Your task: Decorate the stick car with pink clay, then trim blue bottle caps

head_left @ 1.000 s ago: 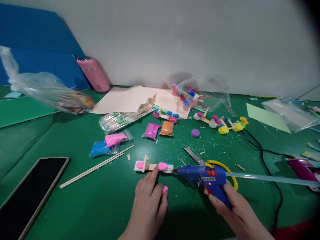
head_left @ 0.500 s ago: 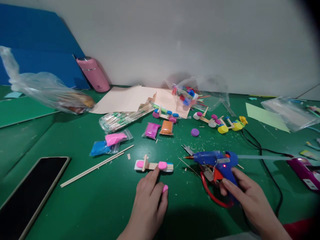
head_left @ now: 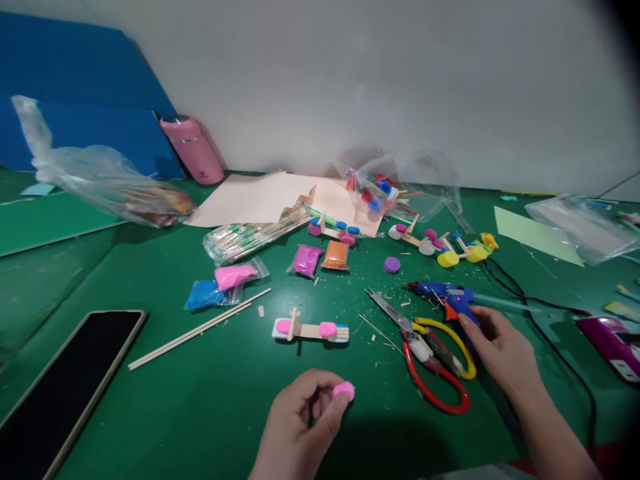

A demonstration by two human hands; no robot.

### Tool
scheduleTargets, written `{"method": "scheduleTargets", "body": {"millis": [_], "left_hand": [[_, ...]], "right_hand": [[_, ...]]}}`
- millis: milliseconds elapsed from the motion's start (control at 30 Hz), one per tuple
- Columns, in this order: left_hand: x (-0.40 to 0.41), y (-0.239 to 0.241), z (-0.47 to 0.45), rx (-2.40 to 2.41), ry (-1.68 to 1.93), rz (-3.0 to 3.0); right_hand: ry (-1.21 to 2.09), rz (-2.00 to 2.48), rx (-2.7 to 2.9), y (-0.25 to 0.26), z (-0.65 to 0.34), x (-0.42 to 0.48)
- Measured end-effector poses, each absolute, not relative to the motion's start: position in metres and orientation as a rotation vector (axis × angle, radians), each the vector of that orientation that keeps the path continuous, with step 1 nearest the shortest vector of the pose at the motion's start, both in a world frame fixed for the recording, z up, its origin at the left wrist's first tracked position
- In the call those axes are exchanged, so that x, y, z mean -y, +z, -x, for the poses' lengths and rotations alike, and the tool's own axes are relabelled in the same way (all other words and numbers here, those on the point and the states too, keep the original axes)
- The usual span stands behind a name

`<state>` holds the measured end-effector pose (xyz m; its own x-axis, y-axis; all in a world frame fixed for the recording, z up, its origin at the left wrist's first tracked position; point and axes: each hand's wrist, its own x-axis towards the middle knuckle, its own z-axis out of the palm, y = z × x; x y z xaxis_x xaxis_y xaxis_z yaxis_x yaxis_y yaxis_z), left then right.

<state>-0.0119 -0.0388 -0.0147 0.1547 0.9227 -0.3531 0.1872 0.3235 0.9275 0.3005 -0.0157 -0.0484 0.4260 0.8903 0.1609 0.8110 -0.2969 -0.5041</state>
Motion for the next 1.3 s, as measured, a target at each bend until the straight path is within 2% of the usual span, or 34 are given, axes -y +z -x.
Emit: {"method": "scheduleTargets", "body": {"millis": [100, 167, 267, 367, 733, 1033, 1300], "left_hand": [[0.033, -0.007, 0.005, -1.201, 0.634, -0.666], [0.03, -0.008, 0.001, -1.146, 0.626, -0.516], [0.029, -0.012, -0.001, -1.093, 0.664, -0.442], [0.03, -0.015, 0.001, -1.039, 0.673, -0.464], [0.027, -0.002, 0.005, -1.009, 0.715, -0.531], [0.027, -0.001, 0.0, -1.201, 0.698, -0.781], [0.028, -0.007, -0.005, -1.214, 0.729, -0.751]], "right_hand": [[0.018, 2.062, 1.462, -0.03, -0.274, 0.022], [-0.045, 1.775, 1.608, -0.015, -0.242, 0.028], [0.319, 1.39, 2.048, 0.0, -0.192, 0.035], [0.536, 1.263, 2.227, 0.003, -0.159, 0.036], [0.617, 1.29, 1.988, -0.012, -0.146, 0.032], [0.595, 1.283, 2.005, -0.015, -0.143, 0.032], [0.67, 1.272, 1.978, -0.021, -0.142, 0.035]]}}
